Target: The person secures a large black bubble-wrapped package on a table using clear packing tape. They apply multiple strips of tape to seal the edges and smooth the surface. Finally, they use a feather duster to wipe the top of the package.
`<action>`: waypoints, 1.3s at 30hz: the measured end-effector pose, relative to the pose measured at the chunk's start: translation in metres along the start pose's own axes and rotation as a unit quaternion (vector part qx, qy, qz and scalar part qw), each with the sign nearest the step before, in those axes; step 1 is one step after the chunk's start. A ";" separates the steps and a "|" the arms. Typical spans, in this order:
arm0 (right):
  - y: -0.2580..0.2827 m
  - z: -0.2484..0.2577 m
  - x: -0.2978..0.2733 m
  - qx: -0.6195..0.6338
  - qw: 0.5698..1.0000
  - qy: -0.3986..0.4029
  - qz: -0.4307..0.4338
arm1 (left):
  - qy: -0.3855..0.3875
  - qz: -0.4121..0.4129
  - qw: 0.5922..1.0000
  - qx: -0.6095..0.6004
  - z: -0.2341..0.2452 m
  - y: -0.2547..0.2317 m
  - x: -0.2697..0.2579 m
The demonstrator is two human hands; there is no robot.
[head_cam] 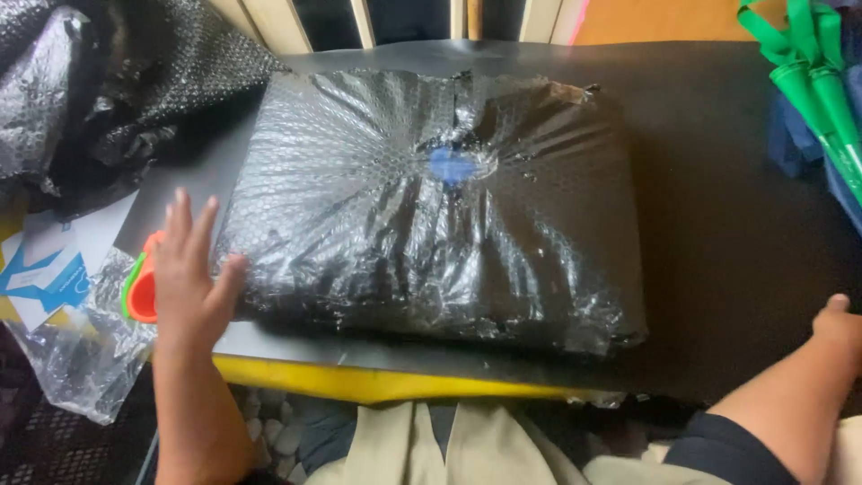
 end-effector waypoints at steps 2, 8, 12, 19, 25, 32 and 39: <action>-0.012 -0.039 0.027 0.031 0.997 -0.071 0.027 | 0.047 0.050 0.998 0.001 -0.032 0.021 -0.016; 0.093 0.014 -0.045 0.102 0.938 -0.093 0.318 | -0.068 0.049 0.996 -0.002 -0.064 0.033 -0.032; 0.169 0.117 -0.208 0.242 0.865 0.104 0.428 | -0.159 0.013 0.987 0.016 -0.080 0.045 -0.039; 0.245 0.226 -0.440 0.061 0.649 0.446 0.613 | -0.206 -0.007 0.978 -0.022 -0.079 0.033 -0.033; 0.279 0.209 -0.445 0.015 0.761 0.211 0.613 | -0.229 -0.004 0.973 -0.003 -0.091 0.048 -0.042; 0.243 0.219 -0.429 0.147 0.668 0.371 0.629 | -0.244 0.039 0.968 -0.038 -0.103 0.064 -0.052; 0.251 0.202 -0.419 0.217 0.699 0.148 0.665 | -0.240 0.004 0.971 -0.006 -0.094 0.050 -0.043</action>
Point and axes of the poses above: each hand's wrist, its own x-axis towards the middle knuckle, its own z-axis out of the back of the hand, y = z × x, the point moved 2 cm from there along x, towards the middle knuckle, and after that the axes turned 8 degrees about -z, right-handed, at the moved point
